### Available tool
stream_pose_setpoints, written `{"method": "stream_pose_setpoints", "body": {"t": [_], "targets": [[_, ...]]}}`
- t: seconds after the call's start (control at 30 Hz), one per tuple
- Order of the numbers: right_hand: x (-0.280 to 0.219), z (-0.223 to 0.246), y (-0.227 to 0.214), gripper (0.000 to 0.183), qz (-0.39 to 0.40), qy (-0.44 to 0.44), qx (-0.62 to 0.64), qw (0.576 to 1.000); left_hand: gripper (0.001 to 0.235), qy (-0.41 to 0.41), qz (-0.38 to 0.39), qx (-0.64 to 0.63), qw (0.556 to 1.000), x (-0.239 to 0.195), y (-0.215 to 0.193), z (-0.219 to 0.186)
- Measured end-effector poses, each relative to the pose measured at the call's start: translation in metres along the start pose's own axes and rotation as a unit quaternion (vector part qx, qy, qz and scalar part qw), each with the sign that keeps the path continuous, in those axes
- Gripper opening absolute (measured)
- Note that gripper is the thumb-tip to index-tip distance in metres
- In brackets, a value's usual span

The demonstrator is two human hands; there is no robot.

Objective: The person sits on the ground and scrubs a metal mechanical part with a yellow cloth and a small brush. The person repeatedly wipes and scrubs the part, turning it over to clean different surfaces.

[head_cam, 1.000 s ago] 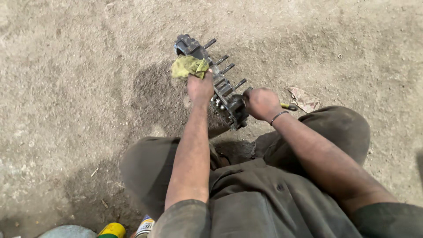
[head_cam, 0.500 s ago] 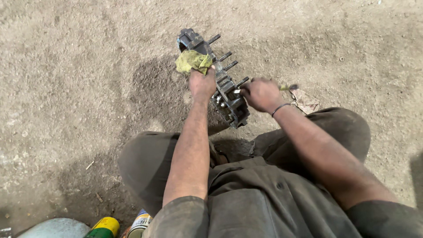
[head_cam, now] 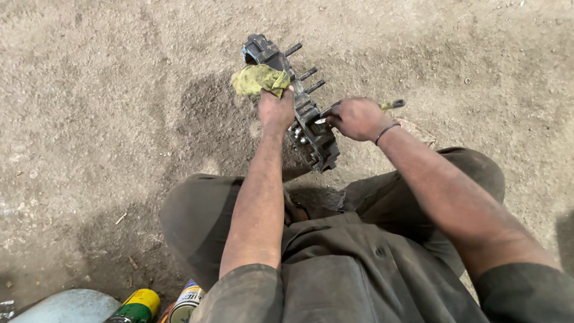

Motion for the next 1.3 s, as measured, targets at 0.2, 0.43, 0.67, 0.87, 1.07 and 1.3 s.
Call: {"method": "stream_pose_setpoints", "body": {"t": [0.2,0.43,0.67,0.87,1.07,1.3], "targets": [[0.002,-0.008,-0.005,0.031,-0.028,-0.043,-0.003,0.999,0.055,0.042,-0.039,0.009,0.998,0.004,0.003,0.002],[0.001,-0.005,-0.012,0.030,-0.037,-0.074,-0.031,0.996,0.053,0.055,-0.039,0.016,0.998,0.014,0.008,0.005],[0.010,-0.001,-0.019,0.032,-0.065,-0.110,-0.050,0.991,0.048,0.100,-0.057,0.002,0.993,0.016,0.008,0.009],[0.014,0.003,-0.021,0.029,-0.040,-0.138,-0.113,0.983,0.048,0.112,-0.054,-0.014,0.992,0.010,0.006,0.004],[0.019,0.010,-0.027,0.021,-0.024,-0.138,-0.169,0.976,0.053,0.047,-0.020,-0.016,0.999,0.006,0.002,0.002],[0.012,0.014,-0.031,0.028,-0.037,-0.138,-0.175,0.974,0.055,0.053,-0.019,-0.027,0.998,0.003,-0.002,0.002]]}}
Point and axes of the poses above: each hand's wrist, its own x-axis towards the middle knuckle, its own y-axis out of the palm, z = x × y, the point moved 4 cm from there along x, towards the middle knuckle, and after that the axes turned 10 degrees about -y, right-handed, at the moved point
